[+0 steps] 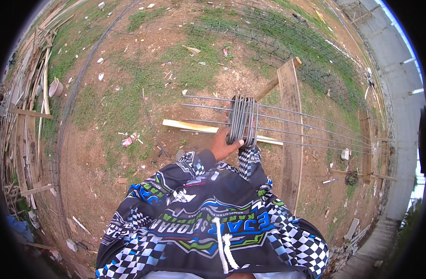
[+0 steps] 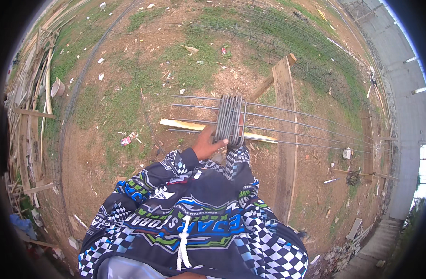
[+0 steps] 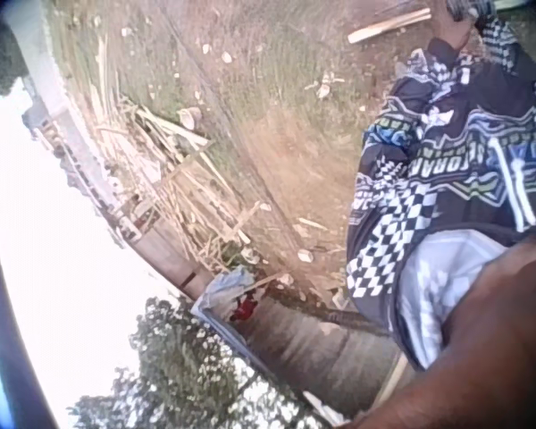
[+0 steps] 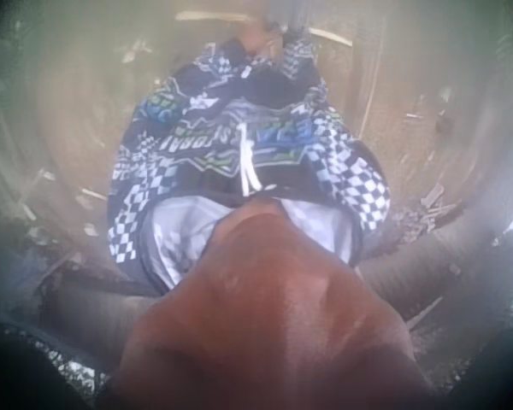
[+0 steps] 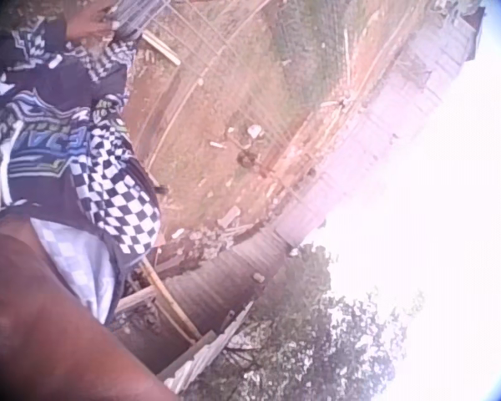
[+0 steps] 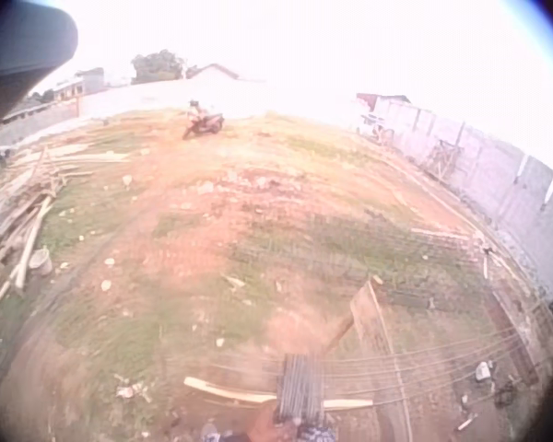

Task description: The person assembles a rebar cage by placing a coiled rebar bundle onto a wooden jig, then uses pliers to twist wire ties around the rebar intersections. The person repeatedly positions the bundle, twists ties, and adjusts the cage on the jig throughout the clip.

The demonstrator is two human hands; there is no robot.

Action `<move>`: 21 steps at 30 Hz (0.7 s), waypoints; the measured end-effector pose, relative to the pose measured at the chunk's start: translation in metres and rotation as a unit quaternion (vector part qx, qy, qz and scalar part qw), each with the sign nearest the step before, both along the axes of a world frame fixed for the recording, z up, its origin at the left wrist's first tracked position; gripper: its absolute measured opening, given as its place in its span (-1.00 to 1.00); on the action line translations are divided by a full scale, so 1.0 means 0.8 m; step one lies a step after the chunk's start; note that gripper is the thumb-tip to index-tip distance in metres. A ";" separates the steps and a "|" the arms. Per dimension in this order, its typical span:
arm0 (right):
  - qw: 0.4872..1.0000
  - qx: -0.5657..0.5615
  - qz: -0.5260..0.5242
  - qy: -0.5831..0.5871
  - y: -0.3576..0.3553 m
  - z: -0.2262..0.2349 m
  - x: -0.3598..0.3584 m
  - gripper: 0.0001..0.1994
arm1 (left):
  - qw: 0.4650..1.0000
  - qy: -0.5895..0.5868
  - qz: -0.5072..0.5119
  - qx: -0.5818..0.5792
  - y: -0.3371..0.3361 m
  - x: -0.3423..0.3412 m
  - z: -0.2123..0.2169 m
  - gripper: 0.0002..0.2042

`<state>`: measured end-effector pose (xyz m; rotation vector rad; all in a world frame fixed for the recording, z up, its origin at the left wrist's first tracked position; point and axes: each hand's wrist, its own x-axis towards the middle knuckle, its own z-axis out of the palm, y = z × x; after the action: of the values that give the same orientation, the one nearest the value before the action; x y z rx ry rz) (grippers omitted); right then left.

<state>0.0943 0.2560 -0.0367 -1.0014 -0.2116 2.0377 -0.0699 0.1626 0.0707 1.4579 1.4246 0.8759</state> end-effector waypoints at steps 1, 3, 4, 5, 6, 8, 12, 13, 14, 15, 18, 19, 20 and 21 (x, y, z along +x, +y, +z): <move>1.000 -0.008 -0.011 -0.009 -0.002 -0.003 0.003 -0.40 | 1.000 0.009 -0.002 -0.012 0.004 -0.006 -0.013 -0.24; 0.999 -0.015 -0.030 -0.007 -0.005 -0.012 0.009 -0.40 | 0.984 -0.141 0.007 -0.107 0.002 -0.004 -0.030 -0.26; 0.999 -0.015 -0.041 0.001 -0.006 -0.018 0.011 -0.40 | 0.965 -0.212 0.011 -0.154 0.004 -0.005 -0.035 -0.27; 0.998 0.000 -0.046 0.031 -0.008 -0.030 0.016 -0.42 | 0.941 -0.284 0.004 -0.185 0.004 -0.004 -0.028 -0.29; 0.997 0.015 -0.051 0.062 -0.008 -0.043 0.020 -0.45 | 0.946 -0.272 -0.009 -0.176 0.005 -0.005 -0.022 -0.29; 0.995 0.013 -0.080 0.058 -0.021 -0.063 0.031 -0.49 | 0.953 -0.250 -0.044 -0.165 0.003 -0.005 -0.009 -0.28; 0.992 -0.031 -0.119 -0.010 -0.025 -0.075 0.018 -0.55 | 0.964 -0.216 -0.057 -0.147 0.005 -0.006 -0.039 -0.34; 0.992 -0.025 -0.122 0.010 -0.026 -0.077 0.017 -0.55 | 0.962 -0.225 -0.053 -0.148 0.004 -0.007 -0.046 -0.36; 0.992 -0.018 -0.125 0.029 -0.028 -0.078 0.015 -0.55 | 0.959 -0.234 -0.049 -0.150 0.005 -0.008 -0.052 -0.39; 0.989 -0.043 -0.139 0.024 -0.030 -0.070 0.011 -0.54 | 0.950 -0.263 -0.049 -0.163 0.009 -0.010 -0.062 -0.39; 0.993 -0.019 -0.119 0.014 -0.038 -0.039 0.006 -0.54 | 0.931 -0.321 -0.012 -0.173 0.016 -0.016 -0.072 -0.38; 0.993 0.030 -0.114 0.015 -0.041 -0.049 0.017 -0.54 | 0.933 -0.321 0.009 -0.162 0.014 -0.010 -0.065 -0.36; 0.982 -0.011 -0.172 -0.081 -0.051 -0.060 0.025 -0.55 | 0.934 -0.322 0.030 -0.150 0.013 -0.006 -0.057 -0.35; 0.958 -0.052 -0.223 -0.174 -0.058 -0.067 0.029 -0.56 | 0.946 -0.291 0.013 -0.141 0.014 -0.008 -0.059 -0.29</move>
<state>0.1174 0.2093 -0.0901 -1.3379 -0.0523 1.4690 -0.0762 0.1737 0.0237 0.8665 1.0647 0.9708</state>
